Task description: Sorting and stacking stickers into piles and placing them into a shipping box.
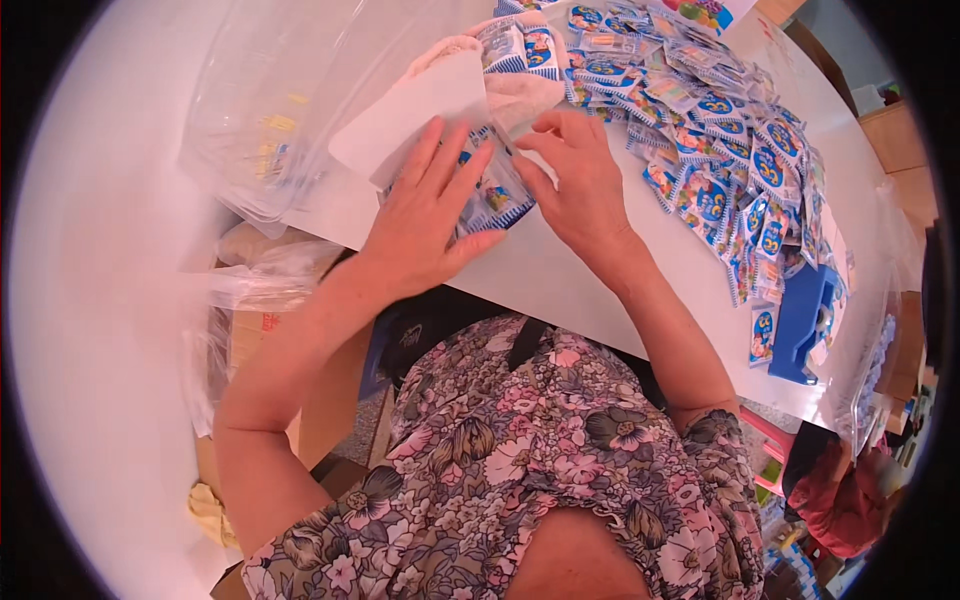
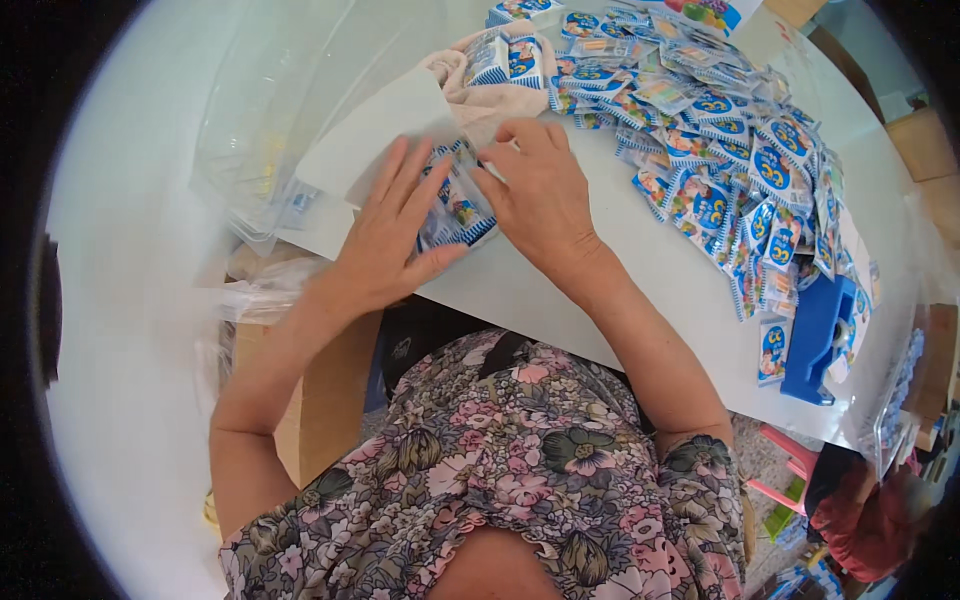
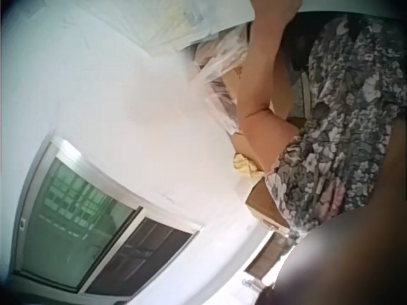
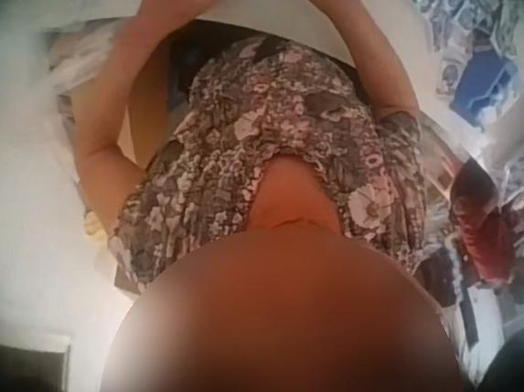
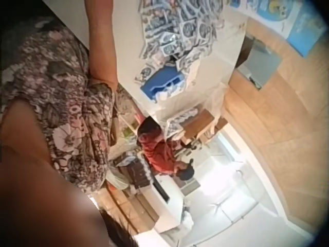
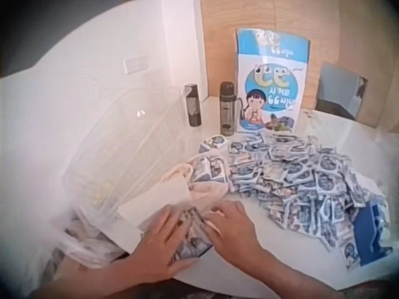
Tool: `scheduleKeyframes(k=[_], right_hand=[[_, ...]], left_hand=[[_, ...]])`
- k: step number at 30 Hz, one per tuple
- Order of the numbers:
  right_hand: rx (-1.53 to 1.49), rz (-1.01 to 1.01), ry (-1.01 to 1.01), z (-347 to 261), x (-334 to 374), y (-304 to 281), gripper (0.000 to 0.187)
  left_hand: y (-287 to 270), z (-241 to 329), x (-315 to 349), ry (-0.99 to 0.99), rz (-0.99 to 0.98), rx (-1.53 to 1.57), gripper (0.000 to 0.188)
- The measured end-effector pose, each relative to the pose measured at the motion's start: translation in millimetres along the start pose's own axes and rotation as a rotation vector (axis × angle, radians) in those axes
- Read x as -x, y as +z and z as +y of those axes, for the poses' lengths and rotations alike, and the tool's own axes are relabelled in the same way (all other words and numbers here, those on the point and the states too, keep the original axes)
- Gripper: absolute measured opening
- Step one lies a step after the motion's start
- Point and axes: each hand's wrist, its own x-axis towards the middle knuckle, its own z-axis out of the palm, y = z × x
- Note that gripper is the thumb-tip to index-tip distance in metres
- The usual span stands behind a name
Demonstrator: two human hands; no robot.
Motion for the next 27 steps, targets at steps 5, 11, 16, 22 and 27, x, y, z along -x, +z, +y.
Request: scheduleKeyframes(k=[5, 11, 16, 22, 27], right_hand=[[0.23, -0.056, -0.125, -20, -9, 12, 0.015], [-0.015, -0.109, 0.075, -14, -14, 26, 0.014], [-0.003, -0.052, 0.085, 2, -14, 18, 0.009], [-0.024, -0.029, 0.109, 4, -12, 20, 0.011], [-0.449, -0.19, 0.349, 21, 0, 17, 0.014]], left_hand=[[4, 9, 17, -0.042, 0.188, 0.041, 0.095], [9, 6, 9, -0.02, 0.117, -0.044, 0.103], [5, 8, 10, 0.051, 0.188, 0.078, 0.104], [8, 8, -2, 0.035, -0.049, -0.079, 0.108], [19, 7, -10, 0.039, -0.2, -0.15, 0.112]])
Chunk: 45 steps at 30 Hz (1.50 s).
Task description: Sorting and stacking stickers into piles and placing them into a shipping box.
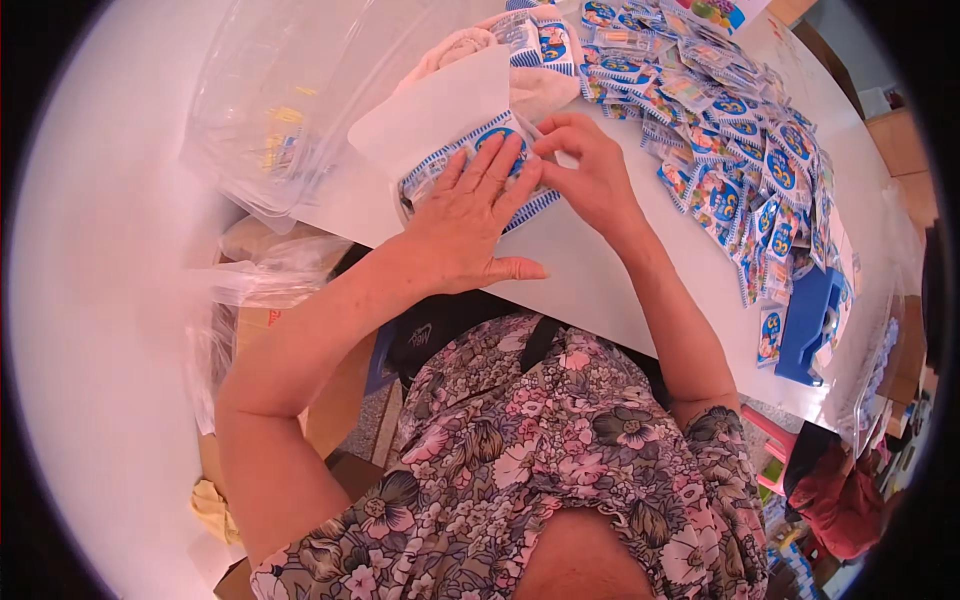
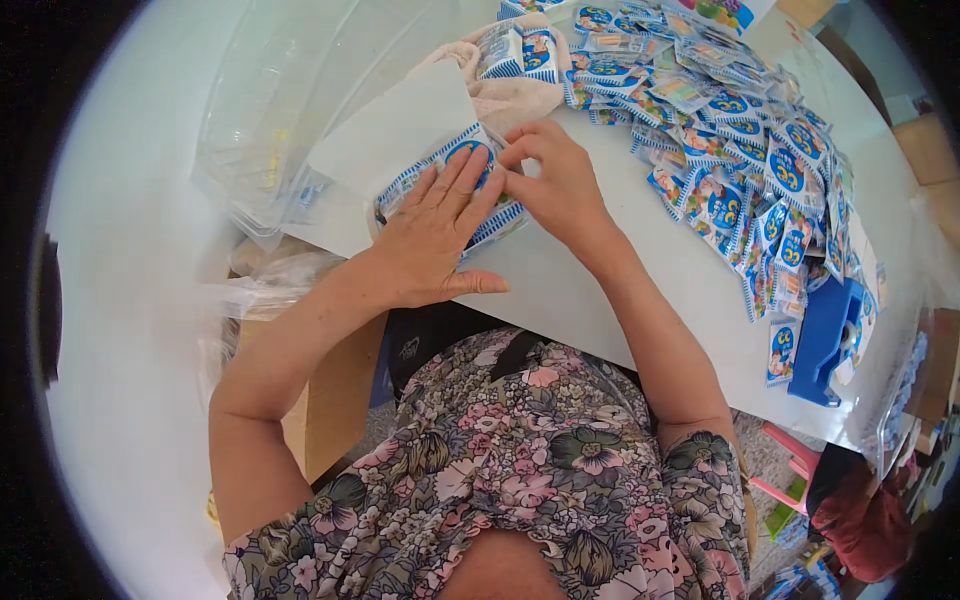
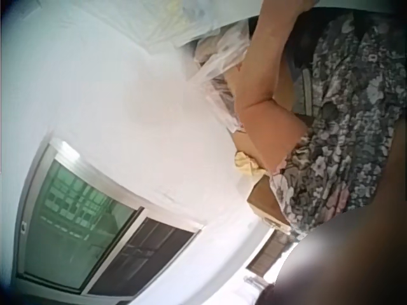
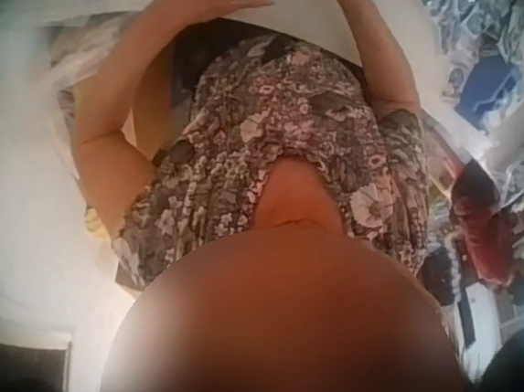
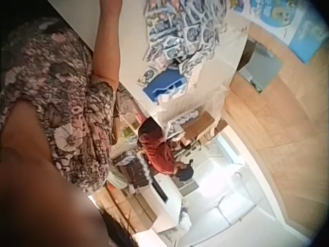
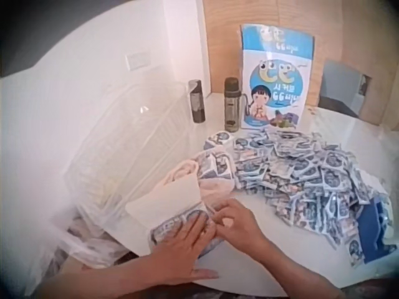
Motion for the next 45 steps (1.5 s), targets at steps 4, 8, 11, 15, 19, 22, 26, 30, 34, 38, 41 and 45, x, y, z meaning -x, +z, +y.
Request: scheduleKeyframes(k=[4, 8, 11, 15, 19, 22, 26, 30, 34, 38, 41, 45], right_hand=[[-0.705, -0.048, 0.089, 13, 16, 2, 0.045], [-0.53, -0.058, 0.052, 17, 19, 7, 0.058], [-0.1, -0.134, -0.133, 12, 12, 11, 0.061], [0.326, -0.149, -0.29, 6, 7, 16, 0.073], [0.558, -0.159, -0.338, 5, 9, 18, 0.086], [0.597, -0.166, -0.354, 4, 12, 18, 0.08], [0.748, -0.172, -0.382, 3, 12, 20, 0.072], [0.57, -0.122, -0.373, 10, 13, 21, 0.048], [-0.366, -0.116, -0.025, 21, 1, 4, 0.036], [-0.787, -0.019, 0.083, 16, -53, -14, 0.05], [-1.009, -0.695, 0.135, -6, -112, -20, 0.06], [-0.713, -0.998, 0.191, -47, -136, 3, 0.071]], left_hand=[[4, 0, 3, -0.05, -0.017, 0.009, 0.115], [4, 1, 2, -0.065, -0.027, 0.041, 0.113], [4, 1, -1, -0.087, -0.059, 0.031, 0.112], [4, 0, 1, -0.094, -0.032, 0.056, 0.11], [3, -8, 3, -0.06, 0.17, 0.345, 0.089], [1, -12, -1, 0.029, 0.333, 0.507, 0.076], [8, -12, -19, 0.167, 0.389, 0.544, 0.076], [18, -10, -19, 0.1, 0.383, 0.628, 0.082], [20, -8, -15, 0.11, 0.287, 0.482, 0.1], [17, -5, -16, 0.122, 0.16, 0.246, 0.106], [14, -4, -16, 0.139, 0.13, 0.247, 0.108], [10, -7, -13, 0.214, 0.075, 0.23, 0.108]])
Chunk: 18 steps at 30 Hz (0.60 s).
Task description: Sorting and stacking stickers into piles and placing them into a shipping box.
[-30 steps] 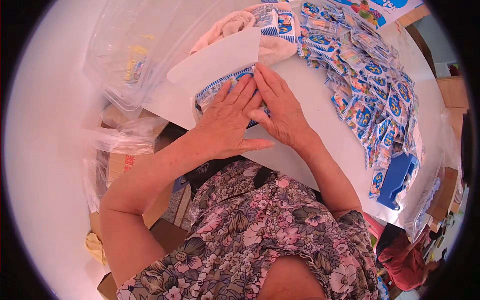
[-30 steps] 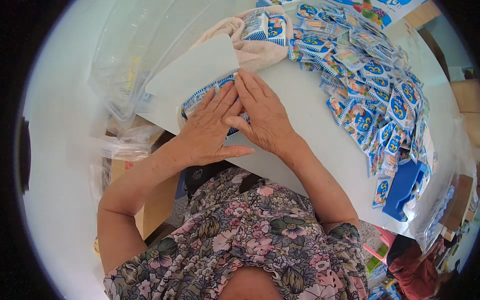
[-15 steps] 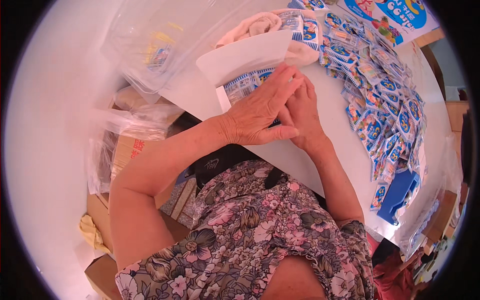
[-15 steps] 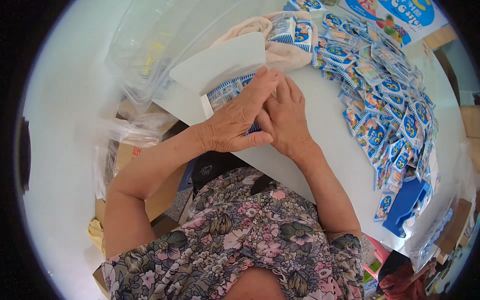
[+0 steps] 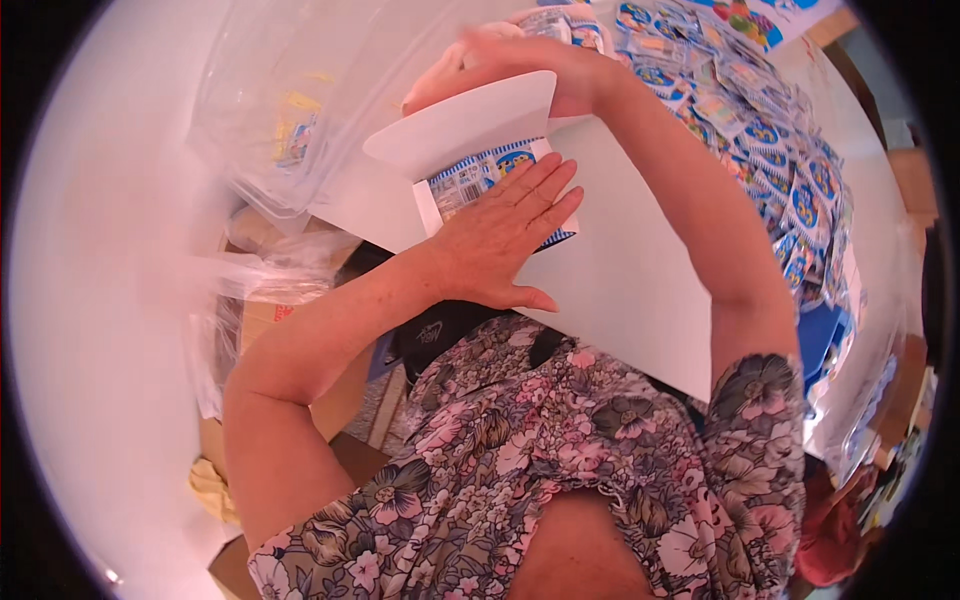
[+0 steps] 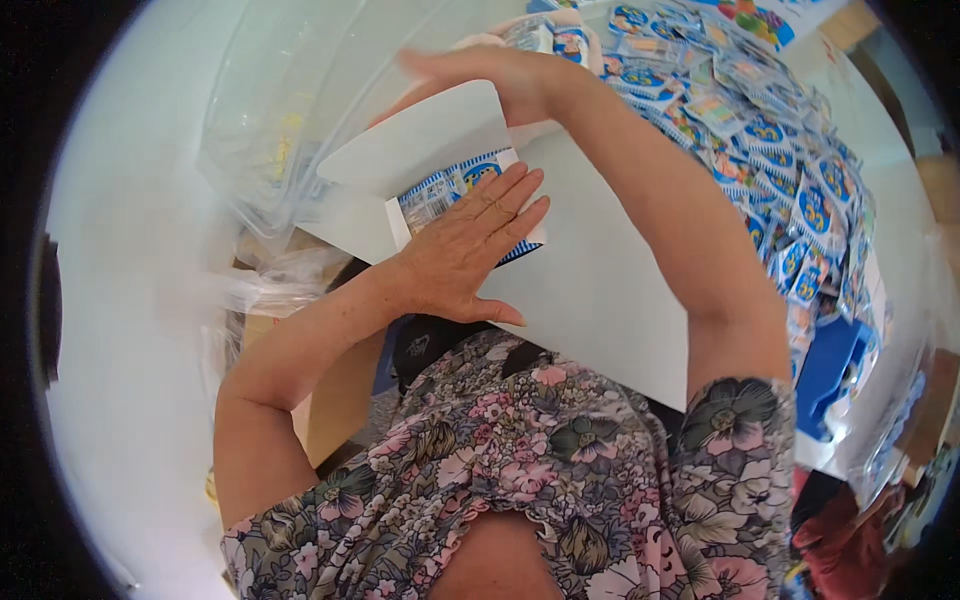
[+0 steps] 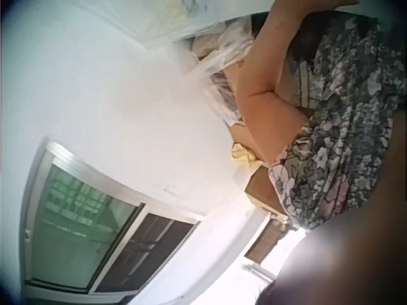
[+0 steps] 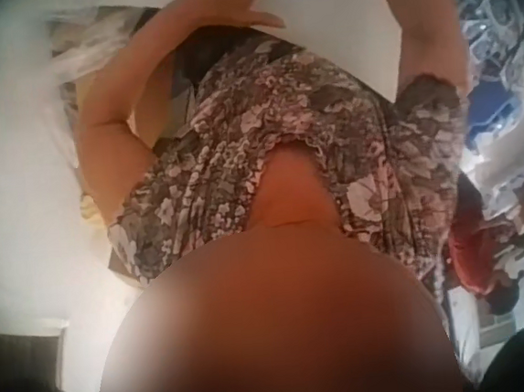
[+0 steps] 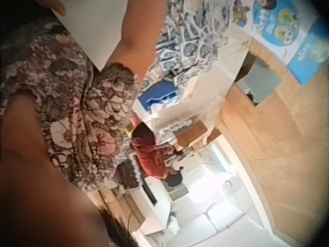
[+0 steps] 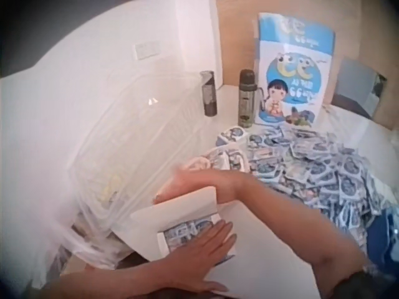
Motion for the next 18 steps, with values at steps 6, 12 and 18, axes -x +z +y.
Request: scheduleKeyframes(k=[6, 12, 18], right_hand=[[0.736, -0.096, 0.727, 8, 5, 39, 0.073], [1.119, -0.139, -0.163, 63, 27, 44, 0.066], [1.227, -0.052, -0.388, 76, 35, 40, 0.062]], left_hand=[[-1, -5, 8, -0.003, -0.129, -0.025, 0.097], [-4, 41, 21, 0.449, -0.095, -0.063, 0.062], [-11, 36, 67, 0.048, 0.535, -0.191, 0.061]])
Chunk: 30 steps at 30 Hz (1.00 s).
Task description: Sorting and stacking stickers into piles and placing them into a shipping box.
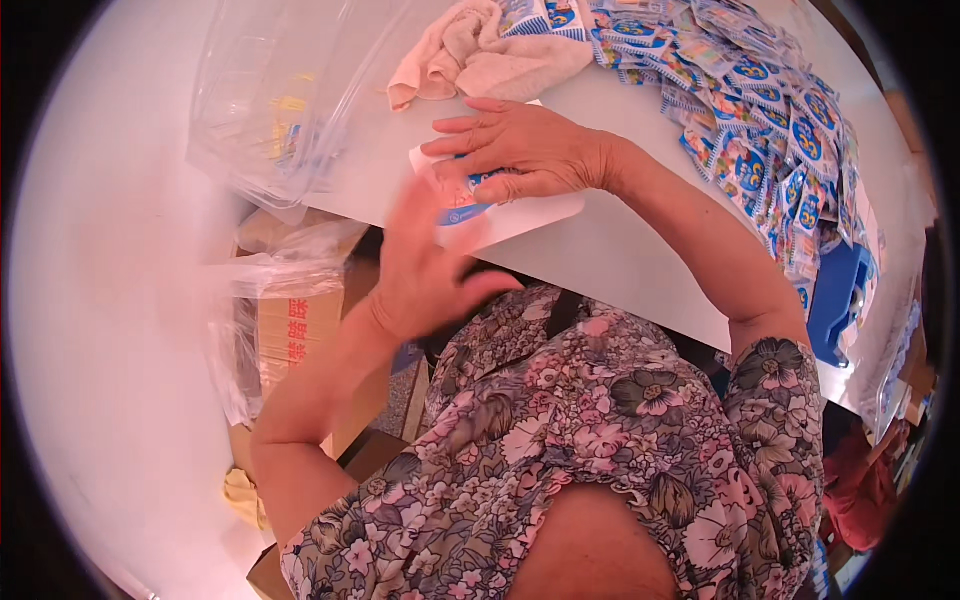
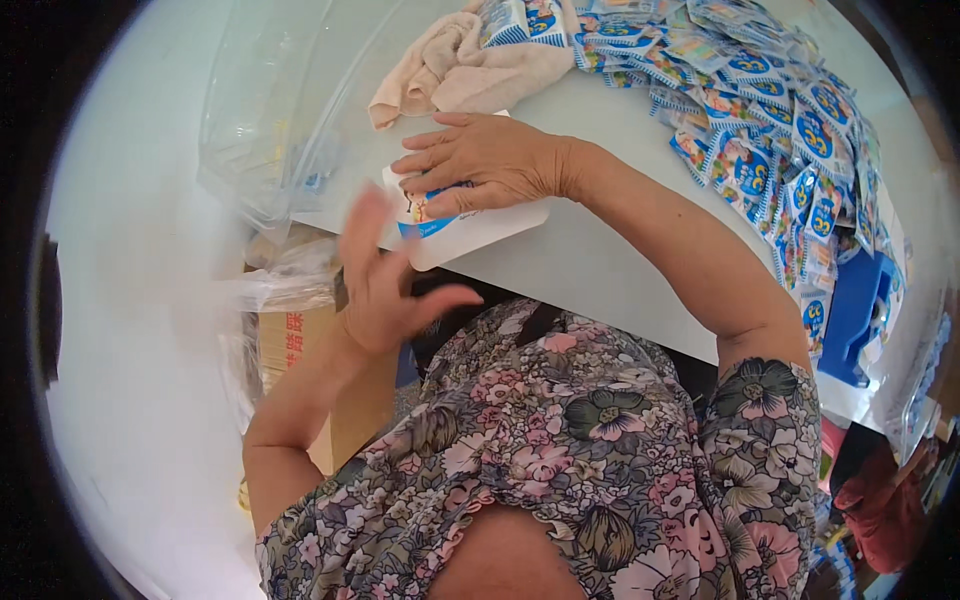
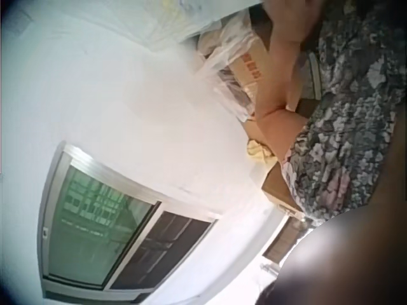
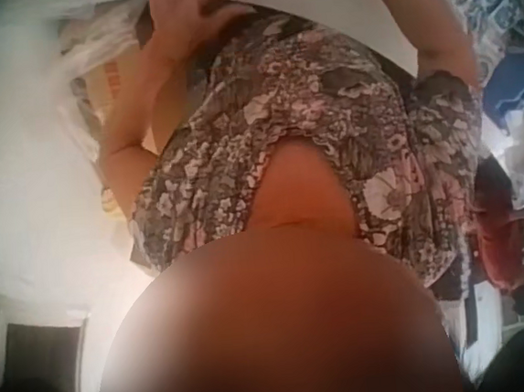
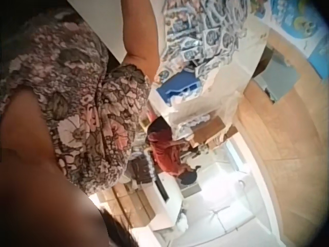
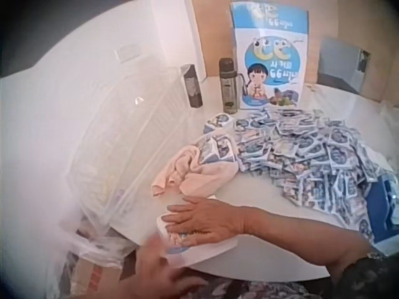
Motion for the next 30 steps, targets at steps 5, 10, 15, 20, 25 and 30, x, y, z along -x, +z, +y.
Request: scheduleKeyframes(k=[5, 10, 15, 20, 25, 30], right_hand=[[0.148, 0.076, 0.119, -22, 43, 1, 0.072], [0.331, 0.087, 0.296, -79, 118, 0, 0.092], [0.581, 0.098, 0.473, -91, 157, 11, 0.084], [0.49, 0.195, 0.526, -92, 156, 13, 0.077], [0.356, 0.357, 0.636, -104, 152, 11, 0.076], [0.482, 0.367, 0.681, -103, 149, 17, 0.075]], left_hand=[[35, -18, 9, -0.271, -0.216, -0.049, 0.076], [70, -1, -15, -0.06, -0.233, -0.114, 0.058], [106, -21, -53, 0.138, -0.208, -0.003, 0.052], [90, -31, -64, 0.221, -0.303, -0.006, 0.055], [72, -35, -72, 0.231, -0.386, 0.109, 0.065], [82, -43, -73, 0.328, -0.324, 0.055, 0.06]])
